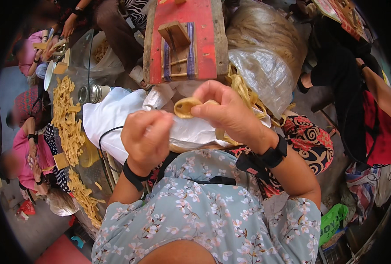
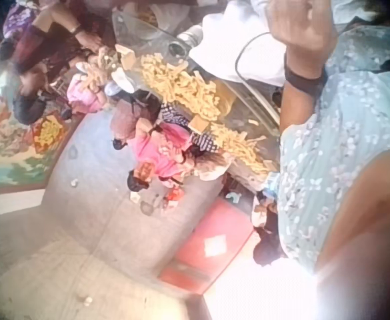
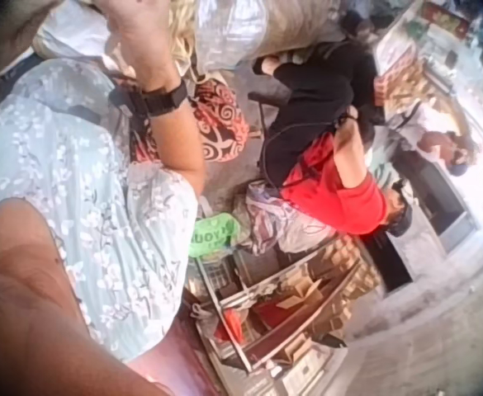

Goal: The person repeatedly picks up thin strips of dough, twists them around their fingers, and forms them into small ring shapes. The finished pieces are placed into a white cloth bag. The process is repeated continuously with new strips from a nearby pile.

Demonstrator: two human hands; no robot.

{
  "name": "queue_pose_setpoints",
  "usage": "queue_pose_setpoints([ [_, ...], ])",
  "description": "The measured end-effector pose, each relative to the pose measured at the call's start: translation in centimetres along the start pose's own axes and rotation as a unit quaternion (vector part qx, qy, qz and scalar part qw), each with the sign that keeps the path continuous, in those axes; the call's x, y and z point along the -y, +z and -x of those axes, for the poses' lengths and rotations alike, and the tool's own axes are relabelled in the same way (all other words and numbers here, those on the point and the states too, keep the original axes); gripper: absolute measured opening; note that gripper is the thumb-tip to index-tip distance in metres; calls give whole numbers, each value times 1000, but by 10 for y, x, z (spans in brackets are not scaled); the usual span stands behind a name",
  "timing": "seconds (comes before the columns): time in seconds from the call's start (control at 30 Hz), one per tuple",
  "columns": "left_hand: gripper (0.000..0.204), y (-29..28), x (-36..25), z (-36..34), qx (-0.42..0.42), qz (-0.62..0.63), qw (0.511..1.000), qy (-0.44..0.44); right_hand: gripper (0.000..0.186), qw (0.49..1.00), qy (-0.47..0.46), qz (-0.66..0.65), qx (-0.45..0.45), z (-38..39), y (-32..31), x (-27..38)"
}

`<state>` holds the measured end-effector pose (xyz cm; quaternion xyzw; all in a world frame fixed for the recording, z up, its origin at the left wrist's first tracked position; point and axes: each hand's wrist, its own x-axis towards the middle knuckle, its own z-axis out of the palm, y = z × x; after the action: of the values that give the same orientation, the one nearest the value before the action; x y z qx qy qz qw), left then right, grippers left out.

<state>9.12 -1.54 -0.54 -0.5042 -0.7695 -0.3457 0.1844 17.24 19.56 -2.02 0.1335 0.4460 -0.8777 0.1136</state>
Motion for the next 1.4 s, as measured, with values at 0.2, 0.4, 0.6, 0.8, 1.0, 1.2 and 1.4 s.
queue_pose_setpoints([
  [0.2,14,9,-2,4,64,283,926,-240,46,992,-58,103,35,2,14,2],
  [0.4,6,-5,12,-1,101,491,717,-485,50,993,-34,105,30,9,7,7],
  [0.6,9,-8,31,15,-13,554,659,-509,30,962,6,273,20,26,-4,18],
  [0.8,15,-13,29,14,-10,337,837,-432,9,758,-249,601,-51,18,-19,-3],
  [1.0,22,-1,0,10,65,245,923,-291,24,539,-419,730,-22,18,-1,-1],
  [1.2,28,16,-5,19,84,361,836,-405,32,492,-448,747,3,24,1,-15],
  [1.4,26,17,-4,22,18,209,944,-253,23,641,-400,655,8,30,13,-20],
])
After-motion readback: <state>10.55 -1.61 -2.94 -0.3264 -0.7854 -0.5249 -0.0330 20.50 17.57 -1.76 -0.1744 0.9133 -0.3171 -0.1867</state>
